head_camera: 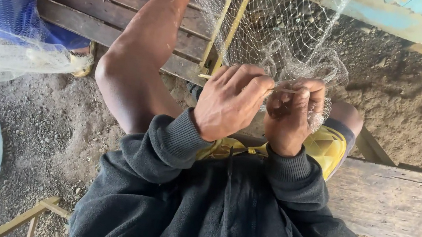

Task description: A person is weaving or repairing a fishing net by hand using a wooden shuttle to tie knots in the mesh.

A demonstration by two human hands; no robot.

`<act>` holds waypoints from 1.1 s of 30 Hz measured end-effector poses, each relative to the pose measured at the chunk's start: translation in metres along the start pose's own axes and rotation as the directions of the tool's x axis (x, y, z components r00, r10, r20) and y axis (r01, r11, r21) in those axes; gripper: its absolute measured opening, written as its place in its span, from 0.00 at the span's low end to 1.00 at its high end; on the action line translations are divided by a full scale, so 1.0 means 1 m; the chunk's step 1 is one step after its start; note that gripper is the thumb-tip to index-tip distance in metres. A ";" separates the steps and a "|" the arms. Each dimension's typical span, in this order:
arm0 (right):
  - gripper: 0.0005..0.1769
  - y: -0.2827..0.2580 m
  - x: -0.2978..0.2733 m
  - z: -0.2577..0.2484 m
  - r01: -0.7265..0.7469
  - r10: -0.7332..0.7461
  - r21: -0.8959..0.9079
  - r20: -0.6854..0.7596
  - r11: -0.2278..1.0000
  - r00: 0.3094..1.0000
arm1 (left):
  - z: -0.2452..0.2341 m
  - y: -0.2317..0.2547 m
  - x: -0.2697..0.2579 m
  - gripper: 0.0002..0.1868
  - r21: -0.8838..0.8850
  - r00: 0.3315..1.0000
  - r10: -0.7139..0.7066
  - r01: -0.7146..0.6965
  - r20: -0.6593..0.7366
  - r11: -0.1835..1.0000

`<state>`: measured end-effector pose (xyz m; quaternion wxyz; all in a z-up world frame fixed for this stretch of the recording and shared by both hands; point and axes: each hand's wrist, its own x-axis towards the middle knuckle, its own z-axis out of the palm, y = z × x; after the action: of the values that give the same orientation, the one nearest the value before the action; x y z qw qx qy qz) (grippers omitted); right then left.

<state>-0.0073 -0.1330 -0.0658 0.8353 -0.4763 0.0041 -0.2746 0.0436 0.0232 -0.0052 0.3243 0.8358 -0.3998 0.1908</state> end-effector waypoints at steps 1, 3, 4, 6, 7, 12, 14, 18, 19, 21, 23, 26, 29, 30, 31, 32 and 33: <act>0.15 0.001 -0.002 0.001 -0.019 0.020 0.026 -0.030 0.999 0.999 | -0.002 0.002 0.003 0.10 -0.012 1.000 -0.005 0.005 0.003 1.000; 0.15 0.001 -0.004 0.000 -0.038 0.042 0.052 -0.060 0.998 0.997 | -0.005 0.003 0.002 0.11 -0.023 1.000 -0.011 0.011 0.007 1.000; 0.15 0.001 -0.003 -0.001 -0.037 0.040 0.055 -0.069 0.998 0.997 | -0.005 0.001 -0.001 0.11 -0.017 1.000 -0.027 0.027 0.012 0.999; 0.15 0.000 -0.002 -0.001 -0.034 0.039 0.060 -0.079 0.998 0.996 | -0.007 -0.001 -0.004 0.11 -0.009 0.999 -0.041 0.041 0.018 0.999; 0.15 -0.001 -0.002 0.001 -0.043 0.047 0.048 -0.087 0.998 0.995 | -0.009 0.000 -0.004 0.10 0.010 0.998 -0.051 0.050 0.022 0.999; 0.15 0.004 -0.008 -0.003 -0.074 0.076 0.028 -0.108 0.997 0.991 | 0.001 -0.003 -0.009 0.08 0.031 0.998 -0.057 0.057 0.005 0.998; 0.14 0.006 -0.007 -0.005 -0.072 0.080 0.087 -0.100 0.994 0.992 | 0.009 -0.006 -0.010 0.08 -0.018 1.000 -0.022 0.022 -0.019 1.000; 0.14 0.018 -0.012 -0.012 -0.068 0.075 0.078 -0.085 0.995 0.994 | 0.041 -0.010 -0.015 0.13 -0.106 0.994 0.002 -0.013 -0.110 0.994; 0.12 0.017 -0.014 -0.010 -0.083 0.092 0.150 -0.055 0.985 0.994 | 0.050 -0.011 -0.017 0.16 -0.158 0.993 0.020 -0.038 -0.116 0.987; 0.09 0.036 -0.024 -0.031 -0.102 0.110 0.222 -0.024 0.970 0.994 | 0.062 -0.010 -0.019 0.20 -0.208 0.992 0.036 -0.061 -0.123 0.976; 0.14 0.076 -0.038 -0.076 -0.120 0.117 0.021 0.086 0.993 0.989 | 0.069 -0.008 -0.016 0.26 -0.204 0.982 0.063 -0.099 -0.178 0.974; 0.15 0.019 -0.015 -0.015 0.022 -0.022 0.001 0.028 1.000 0.999 | 0.066 0.006 -0.013 0.18 -0.264 0.942 0.034 -0.128 -0.335 0.956; 0.14 0.019 -0.005 -0.034 0.092 -0.073 -0.136 0.138 0.987 0.988 | 0.060 0.020 -0.006 0.09 -0.237 0.893 0.025 -0.146 -0.450 0.961; 0.14 0.020 0.000 -0.040 0.091 -0.072 -0.137 0.136 0.986 0.988 | 0.050 0.033 -0.010 0.09 -0.239 0.894 0.024 -0.146 -0.448 0.960; 0.14 0.020 0.004 -0.046 0.155 -0.103 -0.230 0.223 0.961 0.969 | 0.040 0.045 -0.015 0.07 -0.278 0.889 0.011 -0.155 -0.459 0.948; 0.15 0.021 0.007 -0.053 0.225 -0.124 -0.314 0.311 0.922 0.942 | 0.029 0.058 -0.021 0.06 -0.318 0.884 -0.003 -0.165 -0.467 0.934; 0.15 0.015 0.009 -0.041 0.224 -0.123 -0.315 0.308 0.922 0.943 | 0.013 0.069 -0.026 0.06 -0.320 0.885 -0.003 -0.165 -0.465 0.933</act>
<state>-0.0038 -0.1644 -0.0978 0.7025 -0.6483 -0.1095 -0.2724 -0.0266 -0.0039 -0.0025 0.5445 0.6782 -0.3743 0.3218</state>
